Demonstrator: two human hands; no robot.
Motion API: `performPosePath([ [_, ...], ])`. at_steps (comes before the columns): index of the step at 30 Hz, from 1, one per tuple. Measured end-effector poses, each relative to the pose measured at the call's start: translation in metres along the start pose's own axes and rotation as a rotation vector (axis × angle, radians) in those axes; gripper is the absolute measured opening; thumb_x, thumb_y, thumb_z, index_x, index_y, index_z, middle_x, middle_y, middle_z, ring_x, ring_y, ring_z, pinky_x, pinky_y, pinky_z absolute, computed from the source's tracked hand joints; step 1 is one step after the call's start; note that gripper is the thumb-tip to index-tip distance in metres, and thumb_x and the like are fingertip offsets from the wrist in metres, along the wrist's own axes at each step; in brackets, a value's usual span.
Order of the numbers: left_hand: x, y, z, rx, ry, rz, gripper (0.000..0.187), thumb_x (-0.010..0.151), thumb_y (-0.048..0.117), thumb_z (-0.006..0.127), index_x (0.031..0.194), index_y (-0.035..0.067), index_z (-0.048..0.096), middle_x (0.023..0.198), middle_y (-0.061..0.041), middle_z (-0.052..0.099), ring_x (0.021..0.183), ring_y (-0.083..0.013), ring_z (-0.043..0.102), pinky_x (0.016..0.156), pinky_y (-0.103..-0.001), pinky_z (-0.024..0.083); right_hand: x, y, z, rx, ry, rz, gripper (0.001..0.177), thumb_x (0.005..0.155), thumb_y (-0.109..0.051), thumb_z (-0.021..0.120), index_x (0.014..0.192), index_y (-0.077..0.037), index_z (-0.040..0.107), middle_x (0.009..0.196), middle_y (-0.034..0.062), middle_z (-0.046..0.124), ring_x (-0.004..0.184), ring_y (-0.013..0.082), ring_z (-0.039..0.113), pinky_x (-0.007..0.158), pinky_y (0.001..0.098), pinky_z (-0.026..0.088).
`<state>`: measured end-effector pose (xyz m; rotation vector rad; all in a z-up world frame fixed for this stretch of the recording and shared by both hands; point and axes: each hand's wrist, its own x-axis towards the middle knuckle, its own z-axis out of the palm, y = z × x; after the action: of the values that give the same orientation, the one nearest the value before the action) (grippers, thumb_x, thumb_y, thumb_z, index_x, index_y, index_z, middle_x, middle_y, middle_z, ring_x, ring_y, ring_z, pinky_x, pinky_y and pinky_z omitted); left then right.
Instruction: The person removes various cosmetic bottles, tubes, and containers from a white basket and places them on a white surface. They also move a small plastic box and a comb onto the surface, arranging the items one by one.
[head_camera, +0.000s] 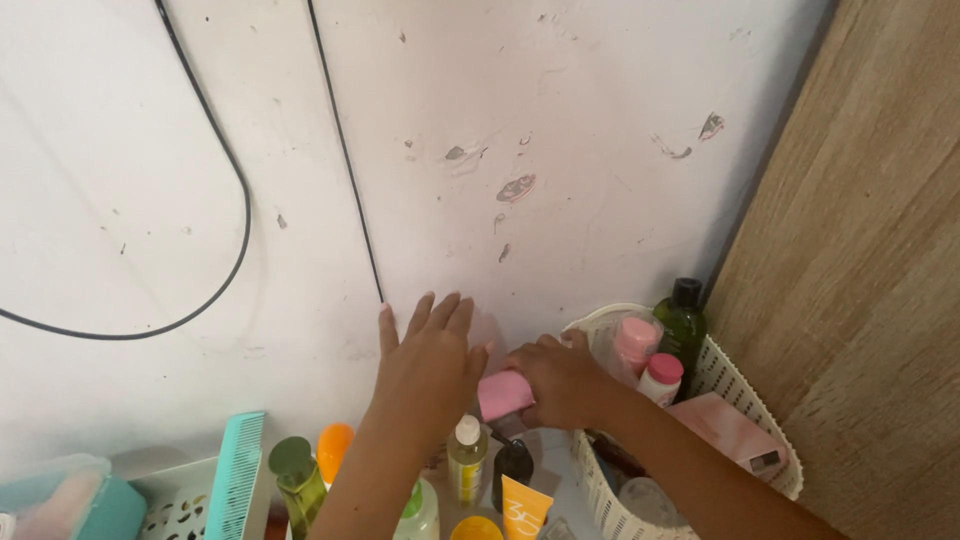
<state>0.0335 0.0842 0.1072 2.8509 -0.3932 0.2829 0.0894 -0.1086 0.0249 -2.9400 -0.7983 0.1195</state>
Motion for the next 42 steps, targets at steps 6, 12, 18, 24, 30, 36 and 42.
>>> performPosePath([
  [6, -0.001, -0.011, 0.007, 0.027, 0.03, -0.015, 0.054, 0.105, 0.034, 0.046, 0.153, 0.01, 0.045, 0.158, -0.016, 0.045, 0.151, -0.0362, 0.035, 0.12, -0.071, 0.014, 0.011, -0.015, 0.009, -0.215, -0.175, 0.006, 0.071, 0.077, -0.037, 0.076, 0.141, -0.022, 0.05, 0.134, 0.0045, 0.064, 0.127, 0.0285, 0.058, 0.112, 0.0867, -0.005],
  [12, 0.017, -0.049, 0.067, 0.138, 0.295, 0.027, 0.064, 0.102, 0.049, 0.043, 0.151, 0.008, 0.04, 0.163, -0.011, 0.036, 0.151, -0.037, 0.027, 0.113, -0.072, 0.022, 0.011, -0.025, 0.004, -0.464, -0.354, -0.031, 0.093, 0.086, -0.043, 0.078, 0.158, -0.01, 0.03, 0.106, 0.0113, 0.072, 0.11, 0.0358, 0.06, 0.112, 0.0876, -0.008],
  [18, 0.022, -0.048, 0.067, 0.144, 0.286, -0.013, 0.071, 0.104, 0.054, 0.035, 0.158, 0.008, 0.03, 0.167, -0.013, 0.025, 0.154, -0.0393, 0.016, 0.116, -0.07, 0.015, 0.011, -0.032, 0.005, -0.555, -0.401, 0.011, 0.079, 0.09, -0.046, 0.071, 0.153, -0.013, 0.037, 0.105, 0.0084, 0.073, 0.115, 0.0343, 0.059, 0.113, 0.0865, -0.012],
  [24, 0.021, -0.047, 0.069, 0.14, 0.357, 0.0, 0.07, 0.103, 0.053, 0.039, 0.154, 0.006, 0.036, 0.165, -0.014, 0.031, 0.152, -0.0411, 0.023, 0.114, -0.071, 0.019, 0.004, -0.048, -0.008, -0.653, -0.508, 0.072, 0.083, 0.087, -0.065, 0.069, 0.153, -0.023, 0.042, 0.133, 0.002, 0.066, 0.133, 0.0303, 0.049, 0.113, 0.084, -0.014],
  [30, 0.015, -0.044, 0.059, 0.072, 0.252, -0.026, 0.069, 0.104, 0.052, 0.036, 0.156, 0.007, 0.032, 0.167, -0.013, 0.026, 0.154, -0.0394, 0.017, 0.116, -0.07, 0.015, 0.002, -0.043, -0.005, -0.527, -0.459, 0.107, 0.065, 0.083, -0.056, 0.074, 0.138, -0.025, 0.057, 0.126, 0.0011, 0.066, 0.132, 0.0293, 0.045, 0.114, 0.0843, -0.014],
  [36, 0.014, -0.044, 0.059, 0.064, 0.261, -0.003, 0.069, 0.104, 0.051, 0.037, 0.156, 0.005, 0.031, 0.167, -0.015, 0.028, 0.154, -0.0386, 0.017, 0.116, -0.07, 0.015, -0.029, -0.001, -0.048, 0.045, -0.073, 0.25, 0.056, 0.09, -0.012, 0.061, 0.142, -0.03, 0.058, 0.153, -0.0032, 0.053, 0.143, 0.0186, 0.045, 0.123, 0.0503, 0.019],
  [42, 0.015, -0.02, 0.062, -0.015, 0.286, 0.085, 0.07, 0.102, 0.05, 0.044, 0.155, 0.005, 0.034, 0.165, -0.014, 0.031, 0.153, -0.0377, 0.021, 0.116, -0.07, 0.012, -0.051, 0.134, -0.04, 0.212, 0.42, 0.209, 0.039, 0.081, -0.024, 0.051, 0.111, -0.012, 0.073, 0.115, 0.0086, 0.069, 0.107, 0.0248, 0.066, 0.098, 0.0385, 0.048],
])
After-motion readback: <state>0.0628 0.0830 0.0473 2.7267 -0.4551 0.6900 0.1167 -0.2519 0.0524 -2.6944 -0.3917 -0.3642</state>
